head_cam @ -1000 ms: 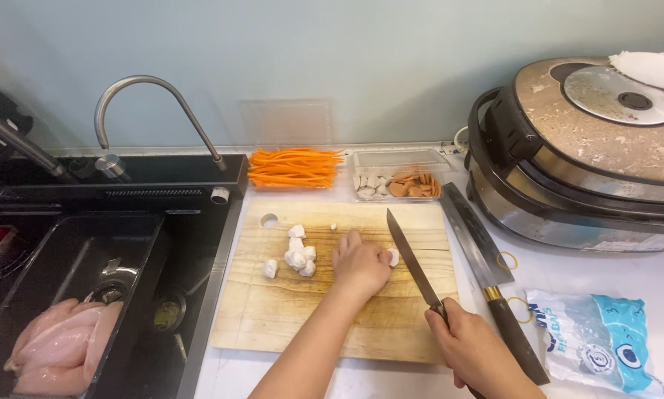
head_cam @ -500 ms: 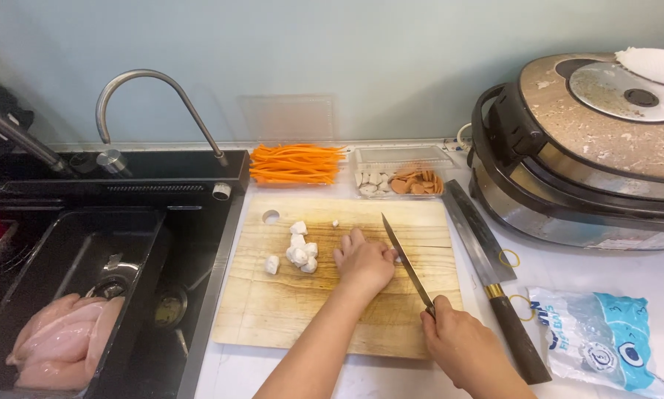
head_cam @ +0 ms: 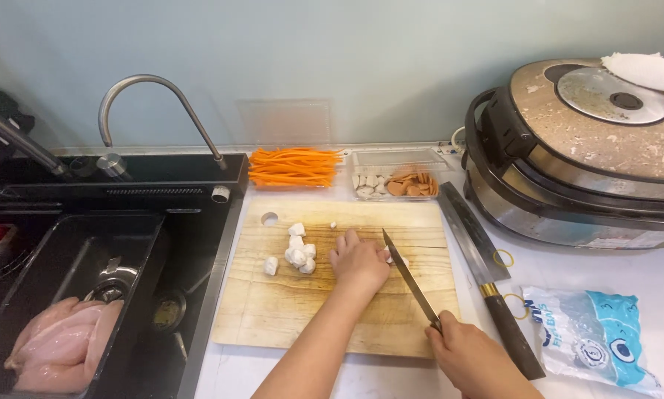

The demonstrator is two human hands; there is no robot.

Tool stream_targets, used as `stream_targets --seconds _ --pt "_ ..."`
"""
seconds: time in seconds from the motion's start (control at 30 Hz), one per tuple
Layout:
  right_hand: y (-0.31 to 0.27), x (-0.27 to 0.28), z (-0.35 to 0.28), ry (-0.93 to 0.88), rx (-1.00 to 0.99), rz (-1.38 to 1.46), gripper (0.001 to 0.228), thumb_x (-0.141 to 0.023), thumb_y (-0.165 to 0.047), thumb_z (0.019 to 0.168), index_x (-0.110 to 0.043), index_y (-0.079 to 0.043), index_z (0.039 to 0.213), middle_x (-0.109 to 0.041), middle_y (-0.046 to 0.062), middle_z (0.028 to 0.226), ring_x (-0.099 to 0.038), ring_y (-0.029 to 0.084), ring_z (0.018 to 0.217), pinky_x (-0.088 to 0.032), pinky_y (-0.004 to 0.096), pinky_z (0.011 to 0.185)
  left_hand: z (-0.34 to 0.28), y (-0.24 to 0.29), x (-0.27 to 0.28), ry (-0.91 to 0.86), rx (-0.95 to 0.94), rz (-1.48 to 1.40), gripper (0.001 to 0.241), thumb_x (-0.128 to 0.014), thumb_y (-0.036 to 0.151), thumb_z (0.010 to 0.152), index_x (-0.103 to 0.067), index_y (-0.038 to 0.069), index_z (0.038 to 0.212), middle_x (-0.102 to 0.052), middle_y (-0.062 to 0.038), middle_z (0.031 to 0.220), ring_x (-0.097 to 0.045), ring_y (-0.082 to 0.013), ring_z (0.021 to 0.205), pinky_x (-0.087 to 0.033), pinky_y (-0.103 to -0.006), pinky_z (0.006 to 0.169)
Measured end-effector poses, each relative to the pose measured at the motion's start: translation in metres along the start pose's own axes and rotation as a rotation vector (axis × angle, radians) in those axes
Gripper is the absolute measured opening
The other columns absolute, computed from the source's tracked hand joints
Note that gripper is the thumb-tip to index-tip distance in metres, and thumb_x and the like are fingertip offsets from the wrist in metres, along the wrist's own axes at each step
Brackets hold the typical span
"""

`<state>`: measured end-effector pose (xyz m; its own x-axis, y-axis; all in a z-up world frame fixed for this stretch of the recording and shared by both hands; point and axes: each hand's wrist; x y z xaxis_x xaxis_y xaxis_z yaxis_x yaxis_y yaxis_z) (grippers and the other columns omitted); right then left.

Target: Slice mushrooms on a wooden cutting board using a kitchen knife.

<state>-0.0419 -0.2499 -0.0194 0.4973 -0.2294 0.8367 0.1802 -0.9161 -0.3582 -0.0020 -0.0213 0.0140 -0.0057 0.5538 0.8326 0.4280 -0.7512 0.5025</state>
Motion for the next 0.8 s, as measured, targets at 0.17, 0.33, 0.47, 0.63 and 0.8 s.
stream_targets --seconds 0.17,0.33,0.47,0.63,0.8 --pt "-0.027 0.047 -0.026 0.008 0.021 0.093 0.036 -0.052 -0.042 0.099 -0.061 -0.008 0.094 -0.070 0.017 0.061 -0.068 0.028 0.049 -0.054 0.043 0.052 0.013 -0.023 -0.018 0.154 -0.051 -0.031 0.032 -0.064 0.031 0.094 -0.073 0.007 0.114 -0.046 -0.015 0.135 -0.042 -0.0330 0.128 -0.035 -0.0478 0.107" --pt "-0.067 0.084 -0.032 -0.083 -0.186 0.394 0.037 -0.051 -0.039 0.100 -0.060 -0.004 0.094 -0.058 0.012 0.054 -0.060 0.027 0.037 -0.049 0.041 0.042 -0.009 -0.004 -0.008 0.245 -0.237 -0.222 0.044 -0.075 0.026 0.085 -0.066 0.005 0.123 -0.048 -0.017 0.126 -0.045 -0.0371 0.120 -0.040 -0.0479 0.103" --pt "-0.063 0.085 -0.019 -0.079 -0.139 0.556 0.038 -0.055 -0.038 0.101 -0.057 -0.002 0.092 -0.055 0.010 0.050 -0.056 0.024 0.033 -0.045 0.039 0.036 0.007 -0.008 -0.023 0.117 -0.332 -0.140 0.028 -0.075 0.009 0.079 -0.076 0.011 0.107 -0.054 -0.012 0.123 -0.051 -0.0327 0.119 -0.047 -0.0459 0.101" --pt "-0.048 0.068 -0.008 -0.142 -0.137 0.727 0.037 -0.058 -0.040 0.101 -0.059 -0.004 0.092 -0.052 0.009 0.048 -0.049 0.024 0.030 -0.037 0.037 0.033 0.024 -0.026 -0.013 0.134 -0.335 -0.301 0.021 -0.075 0.004 0.077 -0.077 0.007 0.098 -0.060 -0.012 0.107 -0.062 -0.0301 0.101 -0.054 -0.0432 0.091" --pt "-0.032 0.036 0.018 -0.319 0.003 1.098 0.030 -0.060 -0.035 0.098 -0.065 -0.006 0.094 -0.047 0.007 0.043 -0.039 0.016 0.034 -0.026 0.031 0.035 0.032 -0.047 -0.016 -0.200 0.079 -1.628 0.038 -0.063 0.000 0.085 -0.066 0.001 0.124 -0.072 -0.012 0.108 -0.063 -0.0205 0.090 -0.052 -0.0354 0.079"
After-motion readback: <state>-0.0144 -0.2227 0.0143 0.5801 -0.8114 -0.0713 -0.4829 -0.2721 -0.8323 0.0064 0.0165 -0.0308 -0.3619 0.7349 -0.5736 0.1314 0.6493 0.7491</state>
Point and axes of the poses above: each hand's wrist, its own z-axis towards the middle knuckle, its own x-axis out of the back of the hand, y = z × x
